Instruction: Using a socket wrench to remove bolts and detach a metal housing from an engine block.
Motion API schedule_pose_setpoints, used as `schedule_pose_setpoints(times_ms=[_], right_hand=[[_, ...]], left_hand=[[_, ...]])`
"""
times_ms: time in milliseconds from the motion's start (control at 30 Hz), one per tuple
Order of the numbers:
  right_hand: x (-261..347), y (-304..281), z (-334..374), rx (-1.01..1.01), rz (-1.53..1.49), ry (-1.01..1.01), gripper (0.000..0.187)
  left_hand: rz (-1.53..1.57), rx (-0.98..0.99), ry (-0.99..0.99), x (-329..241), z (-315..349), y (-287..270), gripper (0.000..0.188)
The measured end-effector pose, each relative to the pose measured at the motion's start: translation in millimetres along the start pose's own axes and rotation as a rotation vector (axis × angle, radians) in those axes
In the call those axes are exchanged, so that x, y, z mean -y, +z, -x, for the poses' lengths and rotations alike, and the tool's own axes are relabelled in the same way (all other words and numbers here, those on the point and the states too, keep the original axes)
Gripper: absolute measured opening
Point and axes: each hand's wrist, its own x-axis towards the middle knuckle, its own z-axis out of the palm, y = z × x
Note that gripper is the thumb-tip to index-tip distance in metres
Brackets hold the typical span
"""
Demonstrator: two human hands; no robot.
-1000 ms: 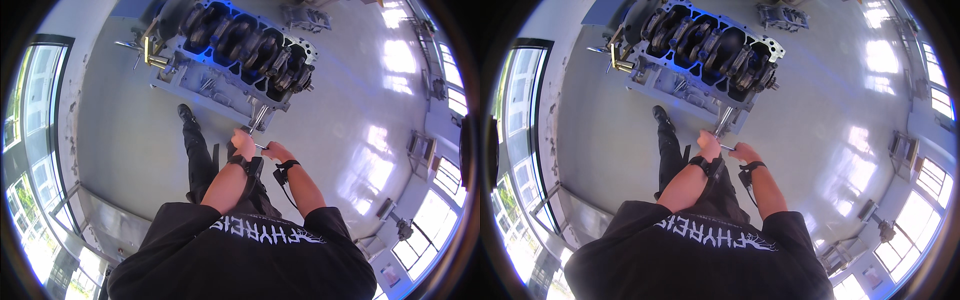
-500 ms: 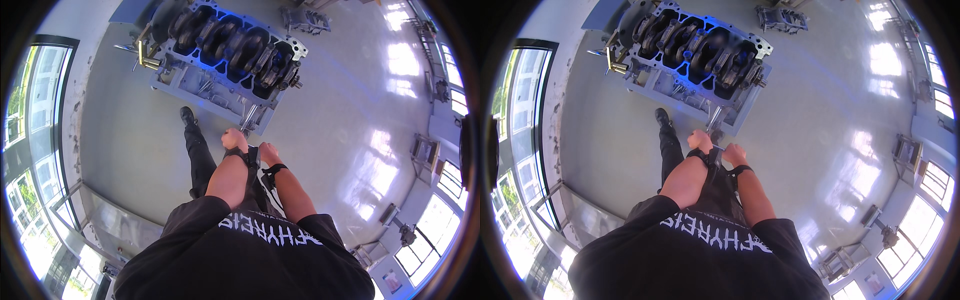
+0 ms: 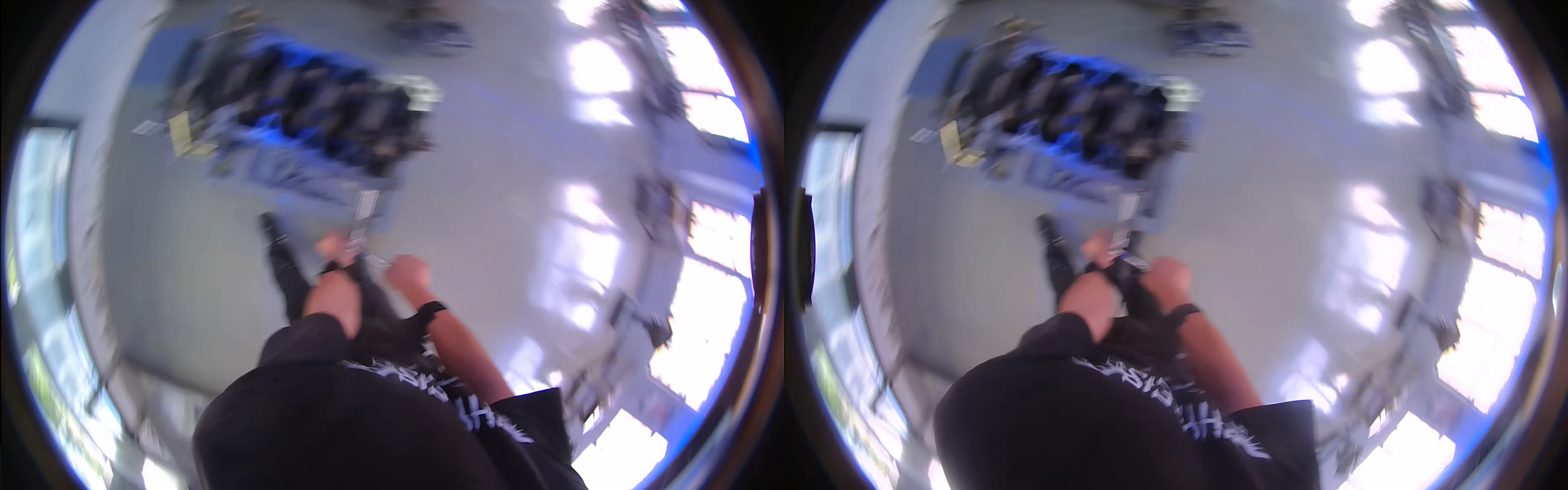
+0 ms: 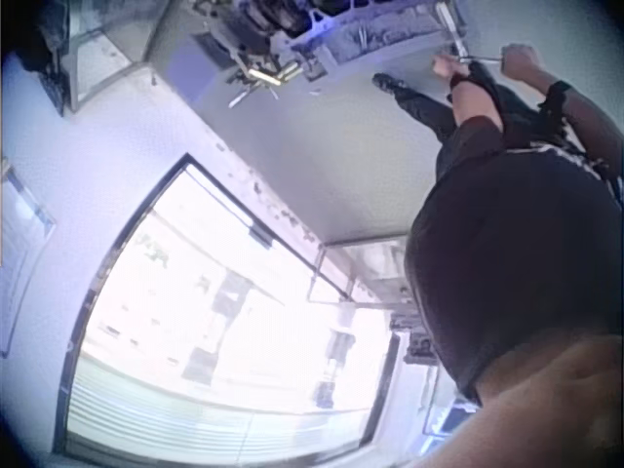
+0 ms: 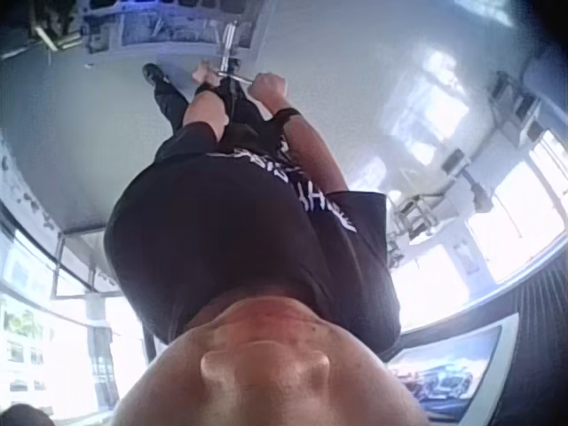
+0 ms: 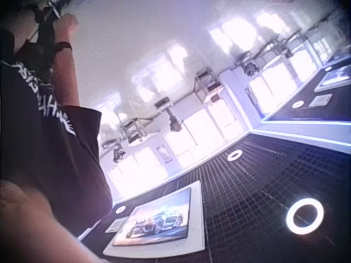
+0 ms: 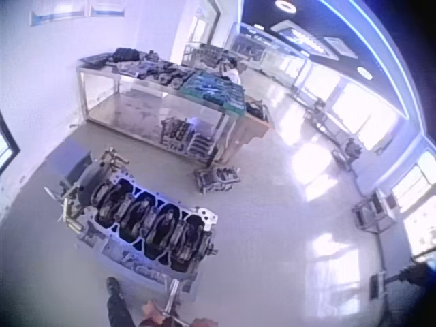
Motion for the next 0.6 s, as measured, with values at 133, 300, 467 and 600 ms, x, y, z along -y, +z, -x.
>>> schedule_pose_setpoints(times_ms=[133,300,467,600], right_hand=[[-99,29,-13,0.019,0.011,0.240,0.037],[-83,28,-12,0.008,-0.071,0.261,0.038],[-83,41,-14,-0.052,-0.263,0.196,0.041],[-84,40,-1,-0.072,-0.516,0.084,0.030]], left_hand=[[0.561,-0.259,-0.690,28,63,101,0.024],[-0.070,-0.150,-0.695,-64,81,58,0.023],[-0.630,0.296,-0.629,-133,38,104,0.024],[-0.857,0.613,-0.663,-144,38,163,0.032]])
